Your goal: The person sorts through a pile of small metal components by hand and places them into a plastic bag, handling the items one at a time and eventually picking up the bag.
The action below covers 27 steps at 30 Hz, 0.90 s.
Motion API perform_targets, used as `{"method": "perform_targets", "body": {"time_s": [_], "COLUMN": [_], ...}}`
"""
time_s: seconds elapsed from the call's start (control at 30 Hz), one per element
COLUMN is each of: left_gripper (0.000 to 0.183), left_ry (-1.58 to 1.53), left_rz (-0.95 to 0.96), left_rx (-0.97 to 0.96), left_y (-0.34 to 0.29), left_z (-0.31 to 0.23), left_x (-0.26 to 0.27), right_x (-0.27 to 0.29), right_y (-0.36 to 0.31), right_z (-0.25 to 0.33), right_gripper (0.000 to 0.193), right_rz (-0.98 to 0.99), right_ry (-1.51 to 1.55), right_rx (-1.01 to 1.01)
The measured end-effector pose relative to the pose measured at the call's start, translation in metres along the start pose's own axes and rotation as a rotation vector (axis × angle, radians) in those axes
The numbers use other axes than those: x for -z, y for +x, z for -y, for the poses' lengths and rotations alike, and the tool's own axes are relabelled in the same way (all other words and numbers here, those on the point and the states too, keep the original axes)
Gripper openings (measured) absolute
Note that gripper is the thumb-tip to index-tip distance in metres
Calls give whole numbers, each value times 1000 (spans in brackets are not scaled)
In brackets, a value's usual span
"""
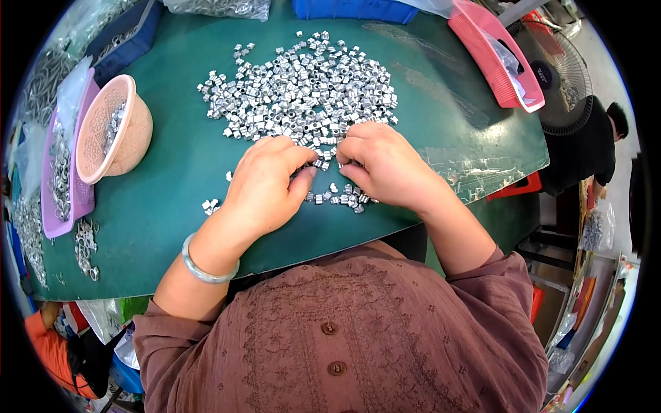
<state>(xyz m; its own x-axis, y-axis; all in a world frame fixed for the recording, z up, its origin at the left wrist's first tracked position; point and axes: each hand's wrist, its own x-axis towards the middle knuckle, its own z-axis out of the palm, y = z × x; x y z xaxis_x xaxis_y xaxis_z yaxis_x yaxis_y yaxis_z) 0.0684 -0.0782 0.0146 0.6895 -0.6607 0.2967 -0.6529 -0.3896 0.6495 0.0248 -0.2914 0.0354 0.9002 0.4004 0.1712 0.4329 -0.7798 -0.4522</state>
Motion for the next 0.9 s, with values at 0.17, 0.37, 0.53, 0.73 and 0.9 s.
{"method": "perform_targets", "body": {"time_s": [0.17, 0.37, 0.53, 0.73, 0.9], "left_gripper": [13, 13, 12, 11, 11], "left_ry": [2, 7, 17, 21, 16], "left_rz": [-10, -4, -2, -15, -24], "left_rx": [-1, -4, 3, 5, 11], "left_y": [0, 2, 1, 2, 2], "left_z": [0, 0, 0, 1, 1], "left_x": [1, 2, 3, 4, 4], "right_x": [8, -4, -2, -2, 6], "right_y": [1, 3, 0, 1, 1], "right_z": [1, -3, -6, -8, -6], "right_gripper": [7, 8, 7, 8, 8], "right_rz": [83, -94, -70, -124, -41], "right_ry": [25, -24, 8, 26, -4], "right_rx": [-19, -21, -46, -28, 0]}}
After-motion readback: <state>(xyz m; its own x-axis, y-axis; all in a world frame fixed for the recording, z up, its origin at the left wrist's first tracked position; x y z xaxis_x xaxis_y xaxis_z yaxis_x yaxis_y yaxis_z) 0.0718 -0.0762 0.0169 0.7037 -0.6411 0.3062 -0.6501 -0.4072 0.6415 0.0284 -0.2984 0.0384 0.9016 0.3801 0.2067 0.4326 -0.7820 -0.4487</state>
